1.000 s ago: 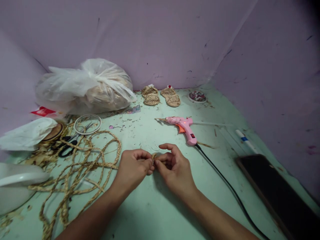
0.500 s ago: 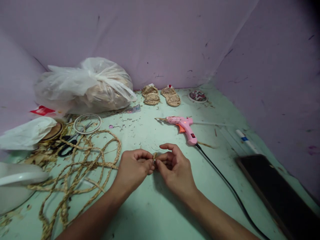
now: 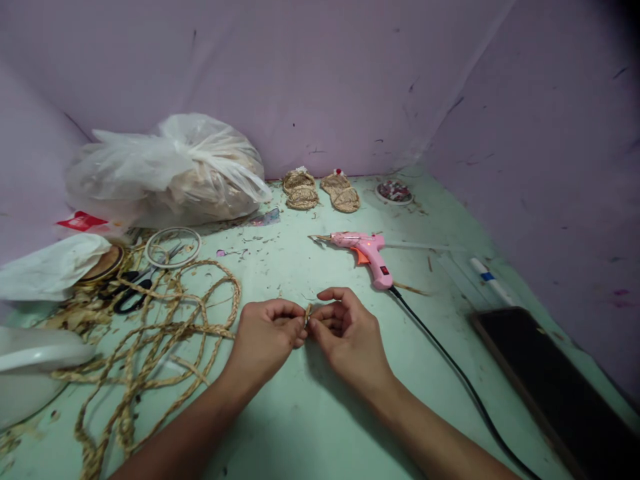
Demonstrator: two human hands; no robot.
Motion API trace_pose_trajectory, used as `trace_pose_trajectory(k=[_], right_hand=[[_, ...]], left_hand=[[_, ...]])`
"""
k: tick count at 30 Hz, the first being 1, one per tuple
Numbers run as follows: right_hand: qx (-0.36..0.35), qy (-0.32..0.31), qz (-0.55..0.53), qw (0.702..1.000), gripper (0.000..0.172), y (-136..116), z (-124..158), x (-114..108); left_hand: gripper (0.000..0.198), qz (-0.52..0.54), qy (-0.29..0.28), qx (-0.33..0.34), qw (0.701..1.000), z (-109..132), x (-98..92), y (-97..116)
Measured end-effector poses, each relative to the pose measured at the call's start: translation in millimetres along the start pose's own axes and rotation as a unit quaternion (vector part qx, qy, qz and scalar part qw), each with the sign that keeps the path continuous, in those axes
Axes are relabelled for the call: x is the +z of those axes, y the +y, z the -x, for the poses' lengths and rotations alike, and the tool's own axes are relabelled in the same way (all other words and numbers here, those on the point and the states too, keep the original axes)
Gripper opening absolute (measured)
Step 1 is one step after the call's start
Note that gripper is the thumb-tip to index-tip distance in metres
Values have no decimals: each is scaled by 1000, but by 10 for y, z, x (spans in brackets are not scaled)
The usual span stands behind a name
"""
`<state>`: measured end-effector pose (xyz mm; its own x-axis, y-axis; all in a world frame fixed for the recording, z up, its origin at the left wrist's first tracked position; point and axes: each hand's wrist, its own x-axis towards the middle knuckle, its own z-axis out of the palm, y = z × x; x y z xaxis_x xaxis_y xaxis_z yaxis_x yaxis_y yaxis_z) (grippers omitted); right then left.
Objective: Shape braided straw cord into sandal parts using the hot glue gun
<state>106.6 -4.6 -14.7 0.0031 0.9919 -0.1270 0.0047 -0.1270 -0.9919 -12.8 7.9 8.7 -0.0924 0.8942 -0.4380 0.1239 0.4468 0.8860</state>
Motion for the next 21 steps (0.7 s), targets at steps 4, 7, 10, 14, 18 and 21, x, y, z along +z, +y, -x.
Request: trace_pose_trajectory(k=[4, 7, 10, 14, 18, 21], right_hand=[[0, 3, 8, 1000, 25, 6, -9, 4], [-7, 9, 10, 1000, 23, 20, -14, 7], [-10, 17, 20, 1000, 23, 28, -18, 9], [-13, 19, 29, 999, 23, 30, -21, 8], [-21, 17, 33, 999, 21, 30, -24, 7], [-19, 13, 29, 999, 23, 21, -26, 10]], left_hand=[[6, -4, -5, 13, 1000, -1, 6, -9], [5, -3, -5, 33, 999, 2, 11, -40], [2, -26, 3, 66, 997, 22, 10, -63], [6, -82, 6, 134, 988, 54, 6, -55], [8, -91, 12, 129, 987, 62, 7, -22], [4, -73, 10, 76, 994, 56, 4, -5]])
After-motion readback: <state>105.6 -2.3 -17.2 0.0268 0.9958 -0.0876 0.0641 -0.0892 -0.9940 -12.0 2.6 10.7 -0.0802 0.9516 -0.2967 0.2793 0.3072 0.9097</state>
